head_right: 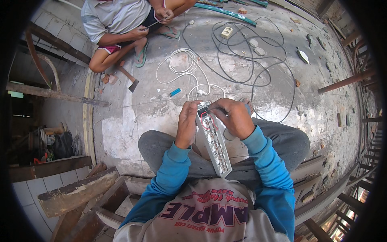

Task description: The person disassembles an electrical power strip, uses a screwdriver to manipulate internal wiring and components, and works on reassembling the unit while sitting on the floor.

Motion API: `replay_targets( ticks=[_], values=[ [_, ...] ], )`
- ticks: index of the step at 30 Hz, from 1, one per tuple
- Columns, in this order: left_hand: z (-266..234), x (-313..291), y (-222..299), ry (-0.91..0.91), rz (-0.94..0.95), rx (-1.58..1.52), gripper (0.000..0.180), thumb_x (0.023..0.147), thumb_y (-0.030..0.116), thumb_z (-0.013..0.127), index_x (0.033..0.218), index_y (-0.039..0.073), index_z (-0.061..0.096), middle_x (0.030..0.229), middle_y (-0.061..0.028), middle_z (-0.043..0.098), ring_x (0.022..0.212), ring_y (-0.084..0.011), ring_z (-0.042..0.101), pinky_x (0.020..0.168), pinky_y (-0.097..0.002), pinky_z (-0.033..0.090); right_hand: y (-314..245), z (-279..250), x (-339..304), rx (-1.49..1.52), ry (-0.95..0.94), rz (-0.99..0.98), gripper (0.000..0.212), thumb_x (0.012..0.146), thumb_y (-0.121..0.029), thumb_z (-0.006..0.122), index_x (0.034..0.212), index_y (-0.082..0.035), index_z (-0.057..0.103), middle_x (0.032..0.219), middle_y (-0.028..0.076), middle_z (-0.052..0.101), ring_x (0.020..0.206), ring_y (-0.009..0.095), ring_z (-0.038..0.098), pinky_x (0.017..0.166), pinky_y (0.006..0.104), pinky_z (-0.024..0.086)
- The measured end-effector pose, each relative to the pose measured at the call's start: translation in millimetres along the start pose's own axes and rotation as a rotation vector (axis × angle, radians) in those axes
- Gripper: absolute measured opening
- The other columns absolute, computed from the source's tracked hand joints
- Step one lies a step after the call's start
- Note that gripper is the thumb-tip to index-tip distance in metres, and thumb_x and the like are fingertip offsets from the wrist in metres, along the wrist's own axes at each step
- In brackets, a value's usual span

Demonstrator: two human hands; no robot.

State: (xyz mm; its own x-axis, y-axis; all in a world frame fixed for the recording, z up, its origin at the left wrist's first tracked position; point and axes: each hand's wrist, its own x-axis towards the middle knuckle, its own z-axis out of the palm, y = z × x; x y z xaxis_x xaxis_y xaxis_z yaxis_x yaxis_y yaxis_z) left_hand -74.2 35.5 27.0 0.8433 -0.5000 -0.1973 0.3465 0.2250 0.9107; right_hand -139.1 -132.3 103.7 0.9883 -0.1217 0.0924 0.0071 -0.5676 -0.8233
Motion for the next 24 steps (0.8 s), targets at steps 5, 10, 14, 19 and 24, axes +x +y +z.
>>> replay_targets(
  ticks=[5, 10, 14, 19, 24],
  values=[
    [1.0, -0.5, 1.1, 0.006, -0.013, 0.004, 0.044, 0.106, 0.042, 0.05, 0.117, 0.002, 0.06, 0.104, -0.0034, 0.058, 0.097, -0.0108, 0.05, 0.09, -0.0255, 0.041, 4.1, -0.6, 0.9, 0.003, -0.007, -0.031, 0.012, 0.087, -0.004, 0.069, 0.099, 0.001, 0.07, 0.094, 0.016, 0.071, 0.087, 0.033, 0.07, 0.077, 0.0387, 0.053],
    [-0.8, 0.7, -2.1, -0.009, 0.01, 0.049, 0.046, 0.106, 0.044, 0.047, 0.118, 0.001, 0.06, 0.105, -0.0037, 0.059, 0.098, -0.0111, 0.051, 0.091, -0.0252, 0.041, 5.2, 0.1, 0.0, 0.014, 0.003, -0.011, 0.013, 0.086, -0.004, 0.071, 0.098, 0.0, 0.071, 0.094, 0.015, 0.071, 0.087, 0.032, 0.069, 0.078, 0.0378, 0.053],
    [-0.7, 0.6, -1.8, -0.006, 0.009, 0.043, 0.049, 0.106, 0.046, 0.046, 0.119, 0.001, 0.061, 0.105, -0.0038, 0.059, 0.097, -0.0111, 0.051, 0.091, -0.0252, 0.041, 6.5, 3.2, -0.6, 0.0, 0.027, -0.026, 0.014, 0.084, -0.003, 0.074, 0.098, -0.001, 0.073, 0.094, 0.015, 0.071, 0.087, 0.031, 0.069, 0.077, 0.036, 0.053],
    [0.1, -0.1, 1.5, -0.007, -0.008, 0.036, 0.049, 0.106, 0.046, 0.048, 0.119, 0.001, 0.062, 0.102, -0.0031, 0.06, 0.095, -0.01, 0.052, 0.088, -0.0246, 0.042, 4.9, 5.4, -3.3, -0.021, 0.057, 0.008, 0.015, 0.083, -0.003, 0.075, 0.097, -0.002, 0.073, 0.092, 0.014, 0.072, 0.084, 0.03, 0.07, 0.075, 0.0351, 0.053],
    [2.8, -0.9, 5.6, -0.006, 0.0, 0.026, 0.045, 0.105, 0.042, 0.052, 0.119, 0.0, 0.064, 0.1, -0.0024, 0.062, 0.093, -0.0091, 0.053, 0.086, -0.0241, 0.043, 3.8, 5.0, -3.5, 0.017, 0.078, 0.031, 0.014, 0.083, -0.003, 0.075, 0.096, -0.001, 0.073, 0.091, 0.015, 0.072, 0.082, 0.029, 0.07, 0.073, 0.0351, 0.053]
  ],
)
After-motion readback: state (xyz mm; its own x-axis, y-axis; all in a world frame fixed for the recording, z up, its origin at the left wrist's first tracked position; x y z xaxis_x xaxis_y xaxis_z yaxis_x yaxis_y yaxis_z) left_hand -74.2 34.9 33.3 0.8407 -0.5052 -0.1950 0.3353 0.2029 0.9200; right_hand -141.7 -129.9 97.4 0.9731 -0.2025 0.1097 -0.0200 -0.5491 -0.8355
